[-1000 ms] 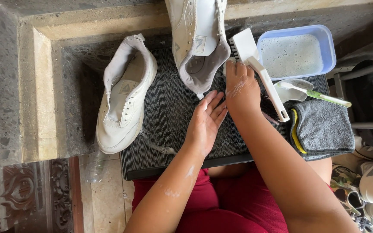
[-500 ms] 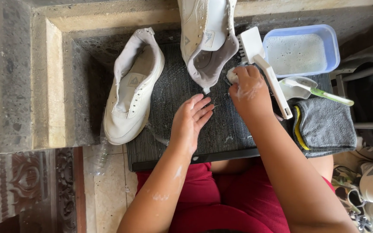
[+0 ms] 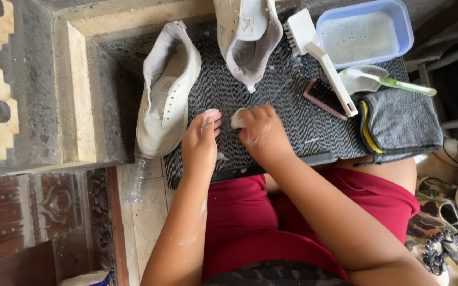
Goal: The person cleans white sneakers by scrubbing the soles with a brush and soapy water, and then wipes the surfaces with a wet paper towel.
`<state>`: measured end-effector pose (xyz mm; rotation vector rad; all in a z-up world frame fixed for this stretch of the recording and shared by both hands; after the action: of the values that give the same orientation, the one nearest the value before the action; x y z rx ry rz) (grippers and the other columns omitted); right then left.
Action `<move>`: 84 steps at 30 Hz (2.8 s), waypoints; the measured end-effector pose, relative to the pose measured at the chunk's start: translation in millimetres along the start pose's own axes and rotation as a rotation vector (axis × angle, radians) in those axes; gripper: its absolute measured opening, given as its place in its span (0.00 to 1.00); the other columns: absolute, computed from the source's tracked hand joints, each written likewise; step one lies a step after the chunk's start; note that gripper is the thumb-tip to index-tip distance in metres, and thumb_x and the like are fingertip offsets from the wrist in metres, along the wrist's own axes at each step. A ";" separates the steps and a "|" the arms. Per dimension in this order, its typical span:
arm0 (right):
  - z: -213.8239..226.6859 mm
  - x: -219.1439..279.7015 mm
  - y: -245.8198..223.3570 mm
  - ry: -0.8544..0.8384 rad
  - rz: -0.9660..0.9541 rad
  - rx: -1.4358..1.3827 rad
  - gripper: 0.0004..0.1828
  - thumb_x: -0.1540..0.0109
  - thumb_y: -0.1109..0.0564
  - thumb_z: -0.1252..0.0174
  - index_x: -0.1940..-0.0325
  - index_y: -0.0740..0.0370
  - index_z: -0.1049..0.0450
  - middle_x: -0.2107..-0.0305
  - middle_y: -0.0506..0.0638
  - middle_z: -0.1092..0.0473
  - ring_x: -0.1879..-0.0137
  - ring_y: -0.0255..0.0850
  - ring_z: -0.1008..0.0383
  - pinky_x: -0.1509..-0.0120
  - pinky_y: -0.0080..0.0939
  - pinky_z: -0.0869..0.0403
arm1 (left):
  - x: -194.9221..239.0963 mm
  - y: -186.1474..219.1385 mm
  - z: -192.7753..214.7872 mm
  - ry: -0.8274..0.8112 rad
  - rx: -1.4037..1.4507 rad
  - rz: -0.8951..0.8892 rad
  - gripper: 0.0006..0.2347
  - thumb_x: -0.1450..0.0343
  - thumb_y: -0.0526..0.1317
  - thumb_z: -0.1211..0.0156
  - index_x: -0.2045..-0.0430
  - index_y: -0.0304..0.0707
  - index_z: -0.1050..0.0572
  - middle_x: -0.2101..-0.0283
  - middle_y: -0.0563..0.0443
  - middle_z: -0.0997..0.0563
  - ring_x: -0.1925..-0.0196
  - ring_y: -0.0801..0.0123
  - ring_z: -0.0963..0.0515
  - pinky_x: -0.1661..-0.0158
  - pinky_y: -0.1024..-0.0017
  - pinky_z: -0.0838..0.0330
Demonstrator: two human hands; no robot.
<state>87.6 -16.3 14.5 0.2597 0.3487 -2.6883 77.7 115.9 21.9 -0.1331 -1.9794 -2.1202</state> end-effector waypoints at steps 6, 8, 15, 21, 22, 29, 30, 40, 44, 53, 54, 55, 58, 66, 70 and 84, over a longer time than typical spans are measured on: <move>-40.5 23.0 -50.5 -0.071 0.166 -0.469 0.09 0.43 0.65 0.43 0.58 0.62 0.25 0.67 0.57 0.27 0.55 0.55 0.21 0.46 0.51 0.22 | 6.3 -19.5 12.9 -0.075 -0.304 0.136 0.19 0.24 0.50 0.54 0.42 0.43 0.27 0.41 0.43 0.24 0.35 0.52 0.29 0.37 0.52 0.36; -20.2 9.0 -46.8 -0.071 0.131 -0.608 0.11 0.42 0.65 0.43 0.56 0.64 0.25 0.66 0.61 0.26 0.53 0.59 0.22 0.45 0.54 0.23 | 17.4 -1.4 21.9 -0.029 -0.264 0.047 0.17 0.23 0.46 0.54 0.44 0.41 0.27 0.43 0.40 0.23 0.37 0.51 0.27 0.38 0.53 0.34; -18.8 -39.8 -80.6 0.053 0.348 -0.571 0.15 0.41 0.69 0.44 0.54 0.57 0.23 0.62 0.53 0.26 0.52 0.52 0.20 0.44 0.45 0.22 | 32.4 27.8 65.2 0.140 -0.479 -0.376 0.14 0.29 0.31 0.48 0.49 0.32 0.26 0.50 0.34 0.20 0.44 0.46 0.23 0.43 0.55 0.28; -60.7 -39.6 -109.0 0.004 0.545 -0.481 0.08 0.41 0.67 0.40 0.62 0.57 0.22 0.68 0.51 0.27 0.55 0.51 0.21 0.42 0.45 0.23 | 38.8 7.5 61.0 0.092 -0.916 -0.479 0.21 0.34 0.26 0.47 0.44 0.28 0.32 0.52 0.34 0.25 0.48 0.45 0.22 0.48 0.56 0.24; -51.3 -37.4 -111.6 0.000 0.548 -0.482 0.08 0.41 0.67 0.40 0.62 0.57 0.22 0.68 0.51 0.27 0.55 0.51 0.21 0.42 0.45 0.23 | 39.5 5.5 61.3 0.094 -0.915 -0.475 0.21 0.34 0.26 0.47 0.44 0.28 0.32 0.52 0.34 0.25 0.48 0.45 0.22 0.48 0.56 0.24; -32.5 -21.7 -119.9 -0.239 0.623 -0.313 0.15 0.40 0.72 0.41 0.57 0.56 0.21 0.67 0.45 0.26 0.55 0.39 0.23 0.40 0.37 0.25 | 31.7 -21.1 54.2 -0.020 -0.803 -0.281 0.21 0.34 0.32 0.38 0.47 0.35 0.37 0.56 0.39 0.26 0.51 0.48 0.22 0.51 0.55 0.23; -31.6 -18.2 -119.5 -0.286 0.618 -0.251 0.17 0.42 0.74 0.40 0.57 0.55 0.21 0.67 0.44 0.26 0.54 0.37 0.24 0.42 0.35 0.24 | 31.2 -26.7 51.5 -0.049 -0.778 -0.244 0.20 0.33 0.35 0.38 0.49 0.37 0.37 0.58 0.42 0.26 0.52 0.50 0.21 0.52 0.57 0.22; -48.9 32.3 -64.4 -0.246 0.635 -0.126 0.14 0.42 0.70 0.40 0.62 0.50 0.26 0.65 0.42 0.32 0.53 0.41 0.30 0.50 0.36 0.25 | 51.1 -12.4 -7.8 -0.251 -0.782 -0.178 0.14 0.33 0.35 0.38 0.61 0.39 0.40 0.67 0.40 0.27 0.61 0.48 0.18 0.65 0.58 0.20; -34.0 47.8 -41.1 -0.263 0.590 -0.152 0.12 0.42 0.69 0.40 0.62 0.52 0.25 0.66 0.45 0.31 0.54 0.43 0.28 0.50 0.37 0.25 | 53.9 -14.7 -34.3 -0.301 -0.736 -0.192 0.13 0.33 0.35 0.40 0.64 0.38 0.40 0.70 0.40 0.27 0.63 0.47 0.18 0.67 0.59 0.21; 3.2 76.4 22.5 -0.333 0.407 0.067 0.07 0.36 0.58 0.46 0.66 0.45 0.29 0.64 0.38 0.34 0.47 0.36 0.30 0.50 0.35 0.24 | 46.7 -30.0 -115.2 -0.358 -0.712 -0.312 0.16 0.35 0.34 0.35 0.61 0.36 0.39 0.65 0.36 0.22 0.57 0.43 0.17 0.59 0.55 0.21; 9.5 79.5 29.0 -0.348 0.383 0.157 0.08 0.36 0.59 0.46 0.65 0.43 0.29 0.64 0.36 0.33 0.46 0.35 0.30 0.50 0.35 0.24 | 48.3 -27.6 -124.1 -0.388 -0.692 -0.321 0.17 0.35 0.33 0.36 0.59 0.34 0.38 0.63 0.35 0.21 0.56 0.42 0.18 0.57 0.55 0.21; 8.2 86.6 38.5 -0.349 0.386 0.160 0.08 0.36 0.59 0.46 0.65 0.43 0.29 0.64 0.36 0.33 0.46 0.35 0.30 0.50 0.35 0.24 | 46.2 -32.7 -130.5 -0.385 -0.689 -0.322 0.17 0.35 0.33 0.36 0.59 0.34 0.38 0.63 0.35 0.21 0.56 0.42 0.18 0.57 0.55 0.21; 19.9 99.4 61.2 -0.266 0.338 0.203 0.09 0.35 0.58 0.48 0.64 0.42 0.28 0.59 0.35 0.30 0.43 0.37 0.27 0.51 0.39 0.22 | 48.5 -23.7 -145.3 -0.399 -0.656 -0.469 0.20 0.37 0.32 0.32 0.56 0.32 0.36 0.62 0.32 0.20 0.57 0.42 0.17 0.57 0.55 0.19; 16.9 105.8 97.9 -0.194 0.244 0.471 0.05 0.38 0.59 0.44 0.65 0.56 0.22 0.63 0.47 0.27 0.55 0.43 0.22 0.56 0.39 0.20 | 30.3 -10.3 -106.3 -0.259 -0.492 -0.377 0.16 0.29 0.37 0.38 0.49 0.32 0.32 0.57 0.32 0.20 0.54 0.49 0.17 0.56 0.65 0.17; -34.2 105.4 119.7 -0.086 -0.180 -0.005 0.13 0.40 0.52 0.42 0.52 0.55 0.26 0.70 0.51 0.31 0.64 0.53 0.20 0.70 0.51 0.20 | 30.1 -20.8 -106.8 -0.330 -0.613 -0.269 0.18 0.29 0.41 0.38 0.46 0.36 0.32 0.57 0.36 0.19 0.54 0.52 0.16 0.57 0.64 0.17; -17.9 74.0 47.0 -0.257 -0.554 -1.306 0.25 0.38 0.61 0.42 0.37 0.56 0.32 0.68 0.56 0.23 0.72 0.35 0.27 0.58 0.32 0.25 | 32.8 -26.8 -52.0 -0.304 -0.018 0.085 0.15 0.27 0.35 0.43 0.47 0.26 0.29 0.53 0.30 0.19 0.56 0.57 0.16 0.56 0.60 0.17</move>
<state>43.6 -80.7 -29.3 -0.6344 2.1323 -2.2700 44.7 62.1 -0.8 -0.5629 -2.0714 -2.1689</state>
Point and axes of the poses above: each hand's wrist, its own x-axis away from the middle knuckle, its own z-axis out of the back of the hand, y = z × x, the point moved 10 cm from there along -x, towards the middle knuckle
